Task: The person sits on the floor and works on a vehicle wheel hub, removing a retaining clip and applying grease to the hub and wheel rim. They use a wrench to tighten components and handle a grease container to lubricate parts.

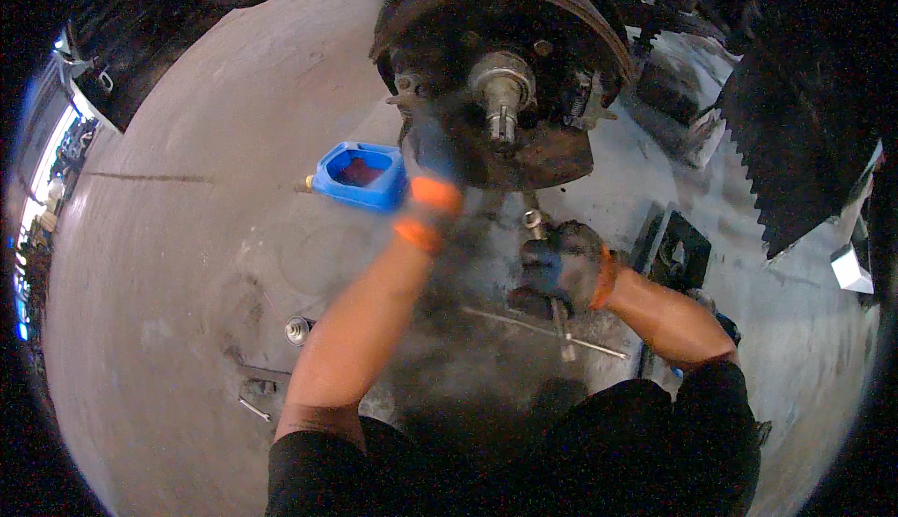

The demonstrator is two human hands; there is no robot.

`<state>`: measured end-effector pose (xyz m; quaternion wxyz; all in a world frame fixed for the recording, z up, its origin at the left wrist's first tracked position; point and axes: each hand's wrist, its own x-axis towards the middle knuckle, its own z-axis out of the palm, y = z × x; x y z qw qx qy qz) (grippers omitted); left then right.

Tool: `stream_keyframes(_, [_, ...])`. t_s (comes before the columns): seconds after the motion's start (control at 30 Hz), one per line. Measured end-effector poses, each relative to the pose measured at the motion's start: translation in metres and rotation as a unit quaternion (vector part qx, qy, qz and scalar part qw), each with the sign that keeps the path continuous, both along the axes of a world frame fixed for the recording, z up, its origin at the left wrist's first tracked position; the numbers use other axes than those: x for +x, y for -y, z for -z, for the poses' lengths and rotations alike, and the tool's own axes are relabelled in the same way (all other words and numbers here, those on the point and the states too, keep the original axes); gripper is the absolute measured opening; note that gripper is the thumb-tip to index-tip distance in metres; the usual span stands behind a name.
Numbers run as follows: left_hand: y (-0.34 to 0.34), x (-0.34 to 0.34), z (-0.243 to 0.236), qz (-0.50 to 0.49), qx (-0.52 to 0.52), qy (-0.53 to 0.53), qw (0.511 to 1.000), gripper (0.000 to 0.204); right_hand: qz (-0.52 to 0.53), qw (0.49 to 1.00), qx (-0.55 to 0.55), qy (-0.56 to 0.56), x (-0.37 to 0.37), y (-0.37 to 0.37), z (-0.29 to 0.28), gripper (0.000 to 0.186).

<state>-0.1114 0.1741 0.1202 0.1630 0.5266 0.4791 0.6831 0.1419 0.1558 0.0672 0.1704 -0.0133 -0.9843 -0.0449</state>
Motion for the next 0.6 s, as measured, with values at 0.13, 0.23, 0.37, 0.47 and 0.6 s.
stream_keyframes(0.13, [-0.013, -0.010, 0.019, -0.022, 0.048, 0.045, 0.998, 0.038, -0.003, 0.999, 0.051, 0.001, -0.041, -0.015, -0.018, 0.027])
stream_keyframes(0.23, [-0.011, -0.001, 0.009, 0.056, 0.050, 0.164, 0.984, 0.039, 0.027, 0.997, 0.071, -0.009, -0.056, -0.037, -0.028, 0.028])
stream_keyframes(0.37, [-0.007, 0.000, -0.005, 0.169, 0.021, 0.397, 0.902, 0.041, 0.011, 1.000, 0.025, -0.007, -0.046, -0.023, -0.037, 0.026])
stream_keyframes(0.47, [-0.010, 0.000, -0.004, 0.157, 0.010, 0.431, 0.889, 0.041, -0.042, 0.996, 0.069, -0.035, -0.010, 0.011, -0.044, 0.020])
stream_keyframes(0.6, [-0.025, -0.015, 0.029, 0.060, -0.011, 0.130, 0.990, 0.039, -0.070, 0.991, 0.082, -0.073, -0.002, 0.042, -0.101, 0.017])
